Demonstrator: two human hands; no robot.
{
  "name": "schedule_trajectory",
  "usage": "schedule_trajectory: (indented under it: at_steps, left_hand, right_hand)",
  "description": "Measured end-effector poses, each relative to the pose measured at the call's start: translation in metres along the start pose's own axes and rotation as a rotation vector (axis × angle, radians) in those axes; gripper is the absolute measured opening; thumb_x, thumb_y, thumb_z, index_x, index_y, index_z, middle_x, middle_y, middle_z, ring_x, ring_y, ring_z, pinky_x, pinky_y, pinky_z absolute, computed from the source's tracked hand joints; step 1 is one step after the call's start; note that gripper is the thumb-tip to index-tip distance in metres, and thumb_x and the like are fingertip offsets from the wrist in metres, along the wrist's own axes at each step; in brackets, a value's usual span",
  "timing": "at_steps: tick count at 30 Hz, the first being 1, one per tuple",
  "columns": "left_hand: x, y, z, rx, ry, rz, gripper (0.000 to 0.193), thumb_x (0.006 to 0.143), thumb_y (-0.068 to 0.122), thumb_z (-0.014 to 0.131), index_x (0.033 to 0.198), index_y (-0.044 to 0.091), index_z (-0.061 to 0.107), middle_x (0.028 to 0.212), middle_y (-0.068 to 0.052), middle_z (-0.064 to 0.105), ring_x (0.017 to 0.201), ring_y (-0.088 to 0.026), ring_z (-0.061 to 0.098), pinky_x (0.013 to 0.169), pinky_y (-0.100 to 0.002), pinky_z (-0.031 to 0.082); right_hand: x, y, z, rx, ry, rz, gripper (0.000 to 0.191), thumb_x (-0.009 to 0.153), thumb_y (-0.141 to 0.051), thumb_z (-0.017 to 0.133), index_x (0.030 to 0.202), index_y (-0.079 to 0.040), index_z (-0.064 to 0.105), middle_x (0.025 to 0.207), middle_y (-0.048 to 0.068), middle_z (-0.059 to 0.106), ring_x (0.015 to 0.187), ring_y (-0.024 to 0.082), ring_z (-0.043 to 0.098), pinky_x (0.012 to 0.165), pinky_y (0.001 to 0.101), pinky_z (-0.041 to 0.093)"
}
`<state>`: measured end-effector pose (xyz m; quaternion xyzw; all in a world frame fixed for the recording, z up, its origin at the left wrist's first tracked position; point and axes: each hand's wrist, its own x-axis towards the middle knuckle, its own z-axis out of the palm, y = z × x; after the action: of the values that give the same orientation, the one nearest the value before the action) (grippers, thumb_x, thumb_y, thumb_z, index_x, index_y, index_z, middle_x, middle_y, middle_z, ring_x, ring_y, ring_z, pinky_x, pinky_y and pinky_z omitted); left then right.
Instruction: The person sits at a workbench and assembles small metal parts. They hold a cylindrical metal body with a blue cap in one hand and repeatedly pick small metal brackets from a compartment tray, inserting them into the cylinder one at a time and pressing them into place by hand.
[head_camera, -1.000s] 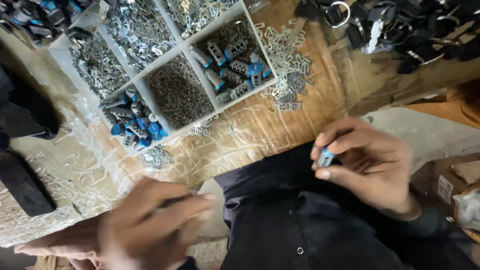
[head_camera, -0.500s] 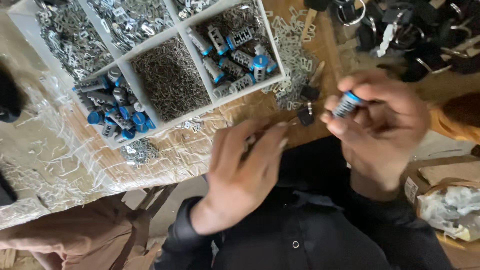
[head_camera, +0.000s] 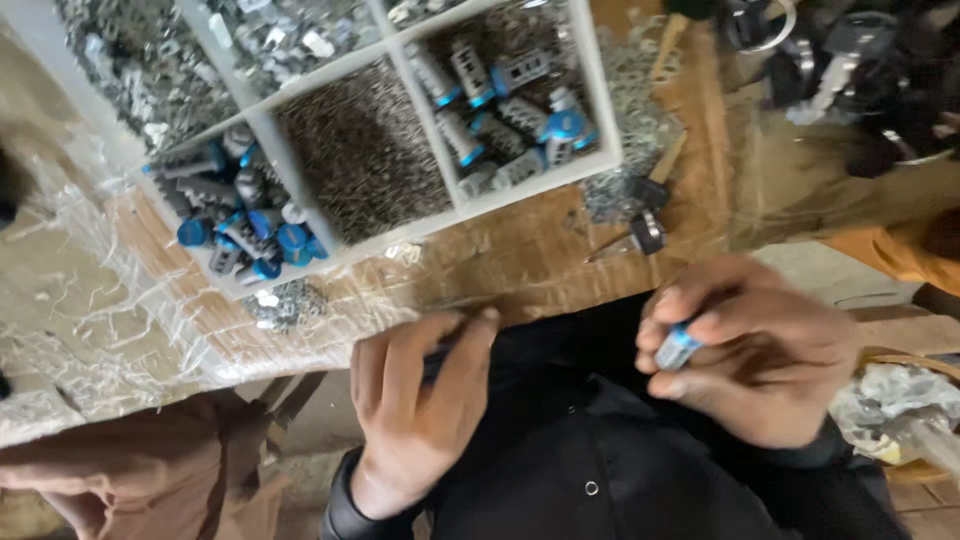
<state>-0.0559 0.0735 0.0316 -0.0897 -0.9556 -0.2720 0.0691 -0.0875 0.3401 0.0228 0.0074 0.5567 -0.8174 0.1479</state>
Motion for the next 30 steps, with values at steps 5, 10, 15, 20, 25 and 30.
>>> schedule_trajectory:
  at_steps: [5,10,15,20,25,30]
  left_hand:
    - [-0.030,-0.022,-0.023,0.042,-0.029,-0.183,0.033,0.082,0.008,0.081,0.115,0.012,0.075,0.108,-0.009,0.061,0.094,-0.029,0.061,0.081,-0.044,0.052]
    - [-0.039,-0.032,-0.051,0.012,-0.059,-0.397,0.033,0.092,0.012,0.078,0.125,0.011,0.074,0.108,-0.010,0.060,0.096,-0.029,0.060,0.082,-0.043,0.052]
    - [-0.034,-0.044,-0.038,0.177,-0.038,-0.408,0.053,0.091,0.029,0.081,0.133,-0.002,0.070,0.099,-0.013,0.059,0.087,-0.031,0.059,0.076,-0.046,0.051]
    - [-0.050,-0.048,-0.051,-0.074,0.068,-0.397,0.037,0.108,0.022,0.072,0.142,0.012,0.064,0.111,-0.005,0.062,0.098,-0.023,0.061,0.081,-0.034,0.052]
    - [-0.055,-0.048,-0.039,0.083,0.037,-0.342,0.050,0.097,0.034,0.076,0.137,0.005,0.064,0.103,-0.011,0.057,0.092,-0.028,0.056,0.080,-0.043,0.048]
    - [-0.066,-0.049,-0.028,0.035,0.034,-0.292,0.055,0.099,0.033,0.080,0.142,0.003,0.061,0.112,-0.012,0.055,0.100,-0.031,0.056,0.088,-0.045,0.049]
  right_hand:
    - [-0.007,0.031,0.013,0.177,-0.276,0.203,0.033,0.086,0.017,0.078,0.117,0.007,0.070,0.124,0.023,0.062,0.105,0.031,0.074,0.081,0.0397,0.072]
    - [0.013,0.045,0.058,0.070,-0.446,0.250,0.035,0.085,0.013,0.081,0.117,0.005,0.068,0.122,0.020,0.064,0.102,0.024,0.075,0.085,0.0350,0.070]
    - [0.018,0.051,0.091,-0.016,-0.568,0.244,0.034,0.085,0.011,0.083,0.115,0.004,0.069,0.122,0.019,0.064,0.103,0.024,0.075,0.088,0.0342,0.068]
    - [0.015,0.045,0.094,0.057,-0.552,0.247,0.031,0.088,0.011,0.080,0.116,0.005,0.068,0.122,0.020,0.063,0.103,0.025,0.076,0.085,0.0350,0.072]
    - [0.020,0.049,0.096,0.014,-0.503,0.268,0.031,0.088,0.012,0.080,0.115,0.006,0.066,0.122,0.021,0.061,0.102,0.025,0.074,0.085,0.0352,0.070]
    - [0.019,0.043,0.091,0.014,-0.532,0.188,0.032,0.086,0.012,0.080,0.115,0.005,0.067,0.121,0.019,0.064,0.100,0.023,0.075,0.083,0.0331,0.072]
